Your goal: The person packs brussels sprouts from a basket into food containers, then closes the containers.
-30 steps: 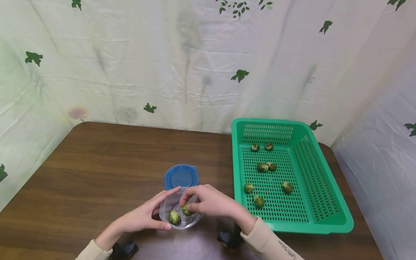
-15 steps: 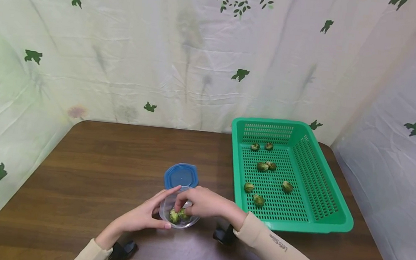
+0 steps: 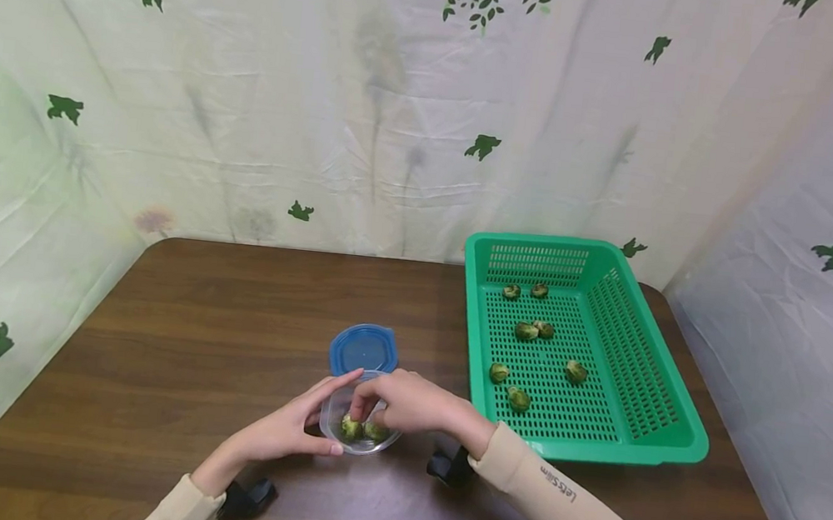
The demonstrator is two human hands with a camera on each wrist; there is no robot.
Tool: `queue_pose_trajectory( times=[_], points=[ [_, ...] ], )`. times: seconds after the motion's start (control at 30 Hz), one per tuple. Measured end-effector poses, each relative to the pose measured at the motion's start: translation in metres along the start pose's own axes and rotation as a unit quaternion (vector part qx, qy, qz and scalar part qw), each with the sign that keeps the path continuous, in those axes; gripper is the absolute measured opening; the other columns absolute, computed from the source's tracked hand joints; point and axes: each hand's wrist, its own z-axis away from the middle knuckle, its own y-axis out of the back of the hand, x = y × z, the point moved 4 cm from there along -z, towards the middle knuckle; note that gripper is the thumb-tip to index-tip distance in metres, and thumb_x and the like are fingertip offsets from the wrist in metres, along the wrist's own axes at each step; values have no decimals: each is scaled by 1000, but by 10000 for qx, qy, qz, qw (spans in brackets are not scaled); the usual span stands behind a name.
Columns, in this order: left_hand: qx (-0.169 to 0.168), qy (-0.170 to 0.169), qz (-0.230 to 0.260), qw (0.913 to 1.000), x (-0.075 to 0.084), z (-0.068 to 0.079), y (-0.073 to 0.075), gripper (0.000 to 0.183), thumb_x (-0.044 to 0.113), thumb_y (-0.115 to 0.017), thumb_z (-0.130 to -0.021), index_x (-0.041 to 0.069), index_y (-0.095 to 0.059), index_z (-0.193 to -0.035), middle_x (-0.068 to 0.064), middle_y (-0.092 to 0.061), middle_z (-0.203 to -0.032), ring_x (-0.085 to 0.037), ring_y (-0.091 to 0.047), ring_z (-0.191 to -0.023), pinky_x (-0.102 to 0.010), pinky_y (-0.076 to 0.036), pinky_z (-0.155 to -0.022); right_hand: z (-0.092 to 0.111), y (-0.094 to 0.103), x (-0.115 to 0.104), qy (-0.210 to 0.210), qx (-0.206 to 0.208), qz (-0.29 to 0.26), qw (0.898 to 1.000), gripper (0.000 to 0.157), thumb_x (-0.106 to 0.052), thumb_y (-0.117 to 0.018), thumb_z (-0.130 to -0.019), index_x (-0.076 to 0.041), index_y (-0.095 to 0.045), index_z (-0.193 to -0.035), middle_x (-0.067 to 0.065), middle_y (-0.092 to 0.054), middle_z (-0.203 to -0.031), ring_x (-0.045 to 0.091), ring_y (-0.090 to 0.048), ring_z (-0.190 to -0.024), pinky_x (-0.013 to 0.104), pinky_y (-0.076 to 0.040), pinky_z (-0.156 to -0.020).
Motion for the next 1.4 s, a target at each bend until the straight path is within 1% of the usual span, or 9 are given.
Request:
queue_pose_trajectory(
  times=[0.27,0.43,0.5,0.63,0.73,0.97,1.07,1.27,1.4],
  points=[
    [43,-108,-47,9999,-1,-1,0,90,20,-77,-83,20,-21,-153,-9,-22,-152,-29,-25,-137,-47,-37,-103,11,16,3,155,404,-353,9984,17,4,-60,-87,-7,-68,-98,0,-68,-95,11,-61,-83,23,-49,-69],
    [67,-79,-62,9999,-1,0,0,90,20,-77,-83,20,-22,-153,-10,-24,-150,-30,-28,-135,-46,-37,-103,25,33,4,74,688,-650,9955,16,2,-57,-90,-7,-67,-98,0,-67,-94,17,-63,-77,26,-52,-65],
    [74,-96,-61,9999,-1,-1,0,90,20,-77,-82,19,-22,-153,-11,-25,-149,-30,-29,-134,-46,-37,-103,32,39,6,-35,770,-776,9940,14,0,-57,-92,-8,-67,-98,1,-67,-96,17,-65,-78,29,-54,-67],
    [94,-188,-78,9997,-1,-2,0,90,20,-78,-82,18,-22,-153,-13,-26,-149,-31,-30,-134,-45,-37,-102,46,50,13,-256,904,-1061,9899,12,-5,-58,-94,-10,-67,-99,2,-66,-97,16,-65,-81,35,-55,-73],
    [109,-219,-112,9996,-1,-2,0,91,21,-78,-81,19,-23,-153,-13,-26,-150,-31,-30,-134,-45,-37,-102,58,58,20,-347,996,-1287,9861,11,-6,-58,-95,-9,-66,-101,2,-65,-98,18,-65,-84,35,-55,-74],
    [107,-221,-61,9997,0,-1,-1,91,20,-78,-82,19,-22,-153,-13,-24,-150,-32,-30,-134,-47,-37,-102,82,76,37,-482,1193,-1636,9781,14,-5,-54,-96,0,-63,-107,8,-63,-105,21,-65,-90,39,-55,-76],
    [108,-202,-63,9997,0,-1,-1,91,20,-78,-82,20,-22,-153,-14,-24,-150,-32,-30,-134,-47,-37,-102,89,80,44,-521,1246,-1778,9748,14,-5,-54,-96,-1,-62,-107,10,-62,-106,25,-65,-91,42,-54,-77],
    [103,-198,-34,9997,0,0,-1,90,20,-78,-82,21,-22,-153,-13,-24,-151,-32,-29,-134,-47,-37,-102,102,88,55,-436,1344,-1907,9714,15,-5,-54,-97,2,-61,-107,15,-63,-107,32,-64,-90,44,-54,-77],
    [100,-230,-21,9997,-1,0,-1,90,21,-78,-82,20,-22,-153,-13,-25,-150,-32,-29,-134,-47,-37,-102,109,93,61,-491,1428,-1896,9702,16,-6,-53,-97,2,-61,-108,19,-62,-108,30,-65,-88,45,-54,-78]
  ],
)
